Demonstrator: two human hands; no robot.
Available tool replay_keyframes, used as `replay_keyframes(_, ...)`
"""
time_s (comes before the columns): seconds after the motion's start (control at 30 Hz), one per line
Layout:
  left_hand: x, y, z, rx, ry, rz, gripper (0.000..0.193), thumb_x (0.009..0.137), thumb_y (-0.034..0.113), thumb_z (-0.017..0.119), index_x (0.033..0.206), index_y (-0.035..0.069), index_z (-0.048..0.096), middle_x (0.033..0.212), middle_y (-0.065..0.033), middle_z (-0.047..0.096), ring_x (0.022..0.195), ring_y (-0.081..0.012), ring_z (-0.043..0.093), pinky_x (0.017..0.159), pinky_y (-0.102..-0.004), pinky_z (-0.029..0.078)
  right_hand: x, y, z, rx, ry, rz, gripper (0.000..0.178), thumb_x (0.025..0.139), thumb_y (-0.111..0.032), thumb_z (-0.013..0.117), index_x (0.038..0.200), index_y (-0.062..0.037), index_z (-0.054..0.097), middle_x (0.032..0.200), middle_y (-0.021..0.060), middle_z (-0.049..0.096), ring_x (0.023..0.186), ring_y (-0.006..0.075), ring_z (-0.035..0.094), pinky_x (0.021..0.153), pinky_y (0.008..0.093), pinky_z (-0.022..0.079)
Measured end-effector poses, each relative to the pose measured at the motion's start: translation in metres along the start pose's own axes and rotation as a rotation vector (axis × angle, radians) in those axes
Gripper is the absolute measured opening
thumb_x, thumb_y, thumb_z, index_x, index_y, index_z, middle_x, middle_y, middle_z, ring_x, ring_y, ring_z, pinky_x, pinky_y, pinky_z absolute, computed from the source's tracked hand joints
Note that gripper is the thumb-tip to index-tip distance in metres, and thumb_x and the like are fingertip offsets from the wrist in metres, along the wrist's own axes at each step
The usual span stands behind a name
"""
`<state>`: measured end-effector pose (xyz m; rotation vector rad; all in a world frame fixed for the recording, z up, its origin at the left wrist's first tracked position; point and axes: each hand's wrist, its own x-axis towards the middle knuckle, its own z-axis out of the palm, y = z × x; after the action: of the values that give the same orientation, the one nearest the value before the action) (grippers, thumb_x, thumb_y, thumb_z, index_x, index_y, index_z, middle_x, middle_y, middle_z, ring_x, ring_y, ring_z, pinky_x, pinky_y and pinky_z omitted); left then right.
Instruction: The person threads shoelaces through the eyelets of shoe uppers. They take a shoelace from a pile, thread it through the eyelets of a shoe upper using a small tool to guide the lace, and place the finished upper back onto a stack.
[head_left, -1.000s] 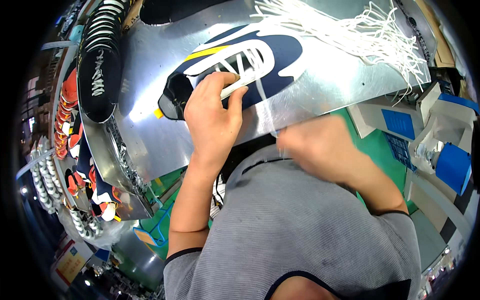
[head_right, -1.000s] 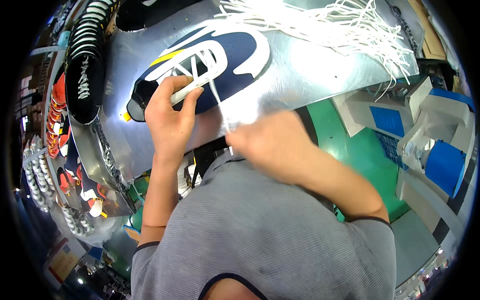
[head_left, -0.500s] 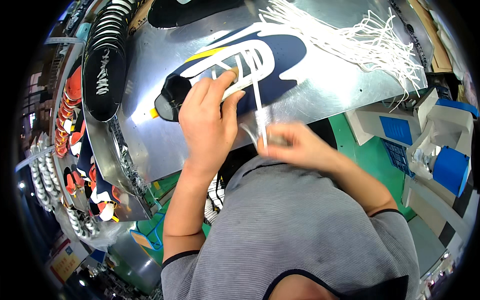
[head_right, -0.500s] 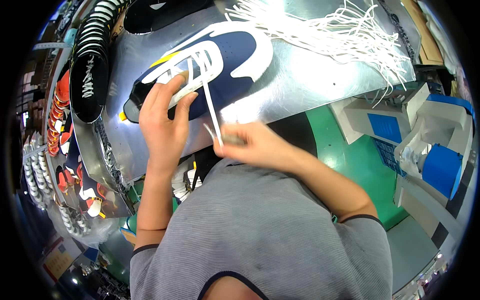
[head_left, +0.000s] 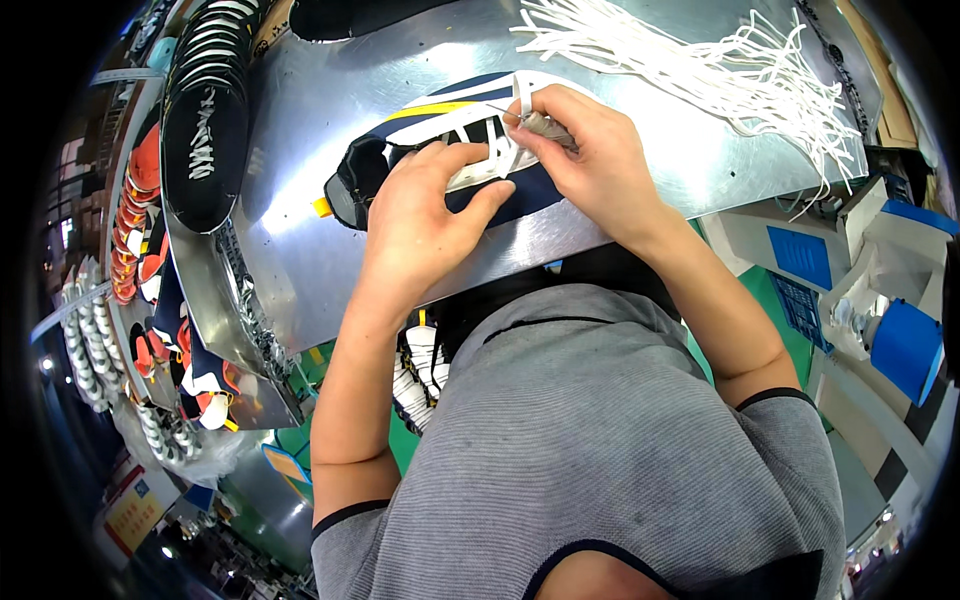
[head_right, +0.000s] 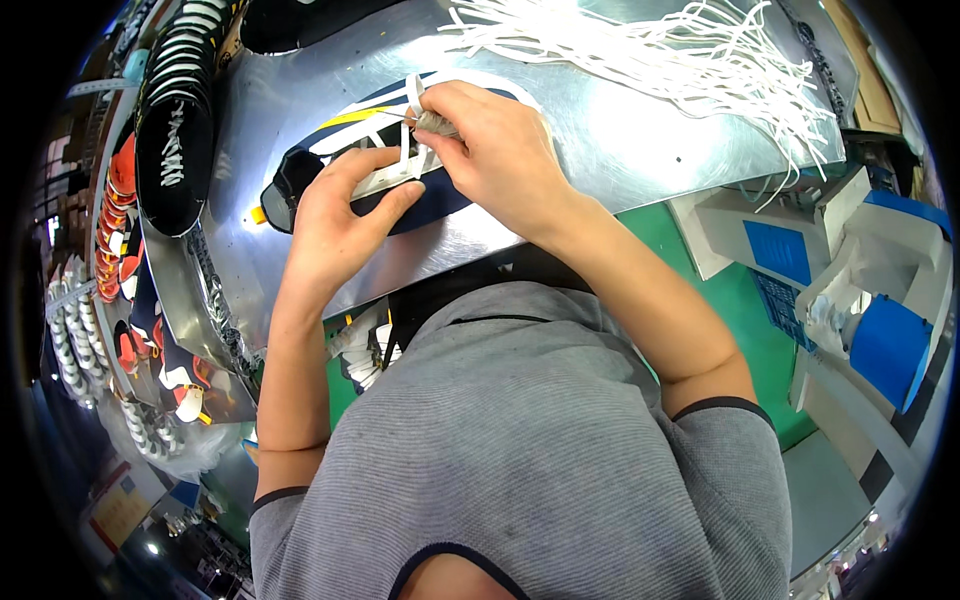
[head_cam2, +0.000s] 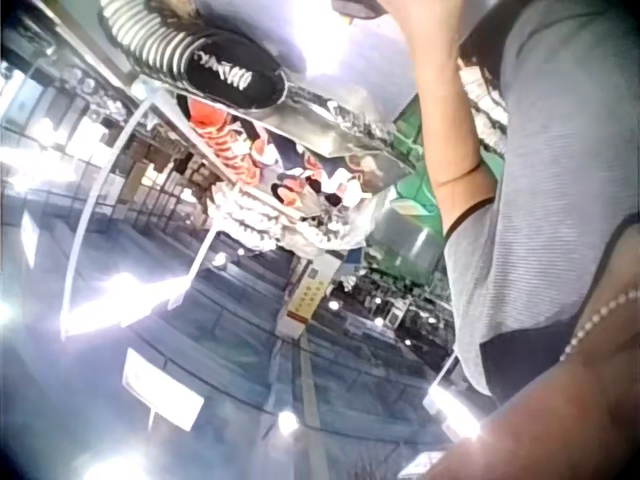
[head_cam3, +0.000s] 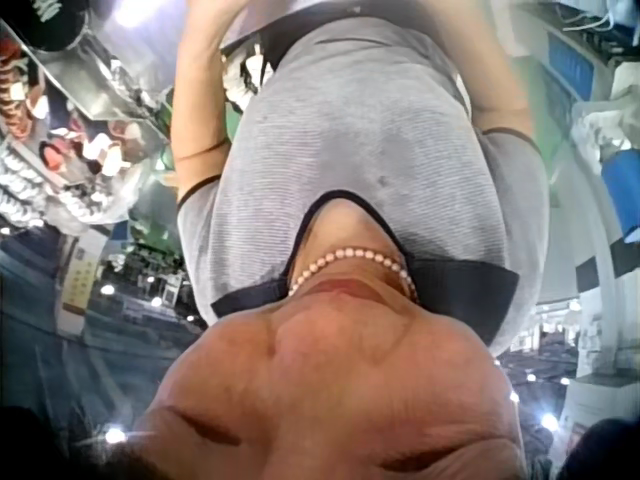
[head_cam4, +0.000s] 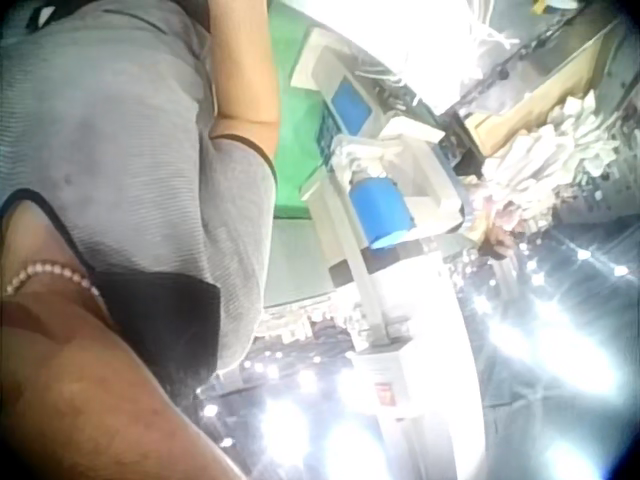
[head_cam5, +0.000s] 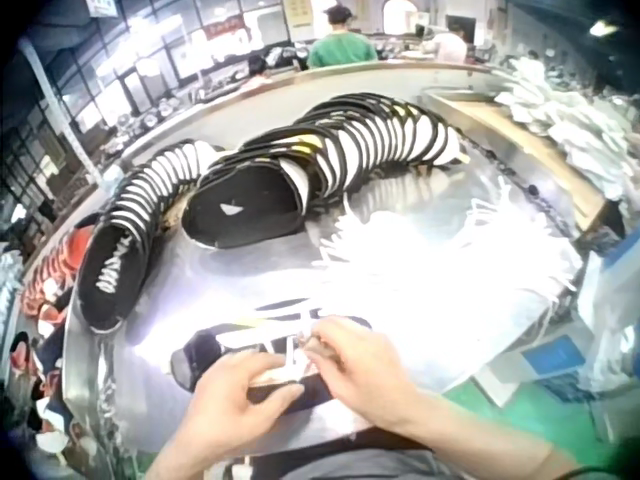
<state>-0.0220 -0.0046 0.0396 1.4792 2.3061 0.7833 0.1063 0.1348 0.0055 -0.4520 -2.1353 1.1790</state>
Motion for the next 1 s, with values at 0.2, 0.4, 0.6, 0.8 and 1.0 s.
replay_keyframes(0.2,0.001,0.001,0.014,0.154,0.133,0.024,0.028,0.078,0.032,0.077,0.093,0.009,0.071,0.085,-0.0070,0.069,0.081,-0.0299,0.064,0.074,-0.0403,0.050,-0.004,0.008,0.008,0.043,0.091,0.024,0.019,0.088,-0.011,0.069,0.103,-0.0035,0.060,0.086,0.0104,0.067,0.071,0.0271,0.065,0.060,0.0364,0.049)
replay_keyframes(0.4,0.004,0.002,0.018,0.212,0.181,0.072,0.026,0.078,0.032,0.078,0.085,0.008,0.070,0.079,-0.0062,0.067,0.072,-0.0281,0.061,0.067,-0.0377,0.048,-0.040,-0.018,-0.012,0.155,-0.024,0.355,0.019,0.094,-0.015,0.065,0.105,-0.0020,0.055,0.079,0.0121,0.069,0.070,0.0260,0.069,0.063,0.0346,0.051)
replay_keyframes(0.6,0.003,-0.001,0.018,0.188,0.201,0.145,0.025,0.078,0.029,0.078,0.083,0.006,0.069,0.074,-0.0065,0.063,0.070,-0.0275,0.061,0.064,-0.0384,0.046,-0.044,-0.013,-0.012,0.117,-0.150,0.446,0.017,0.096,-0.015,0.062,0.100,0.0000,0.055,0.080,0.0129,0.071,0.073,0.0269,0.071,0.064,0.0345,0.052)
replay_keyframes(0.8,0.000,-0.003,0.019,0.018,0.103,0.178,0.021,0.076,0.020,0.079,0.082,0.004,0.067,0.074,-0.0092,0.061,0.072,-0.0294,0.061,0.063,-0.0395,0.046,-0.039,-0.013,-0.005,0.181,-0.162,0.484,0.018,0.094,-0.014,0.062,0.099,0.0014,0.055,0.075,0.0127,0.070,0.072,0.0264,0.071,0.065,0.0342,0.052)
replay_keyframes(1.0,-0.014,-0.003,0.025,0.018,0.151,0.253,0.017,0.074,0.011,0.078,0.083,0.004,0.066,0.074,-0.0090,0.058,0.071,-0.0288,0.059,0.062,-0.0396,0.044,-0.041,-0.004,0.026,0.113,-0.076,0.436,0.020,0.093,-0.015,0.062,0.100,-0.0014,0.050,0.074,0.0168,0.066,0.075,0.0336,0.069,0.069,0.0415,0.052)
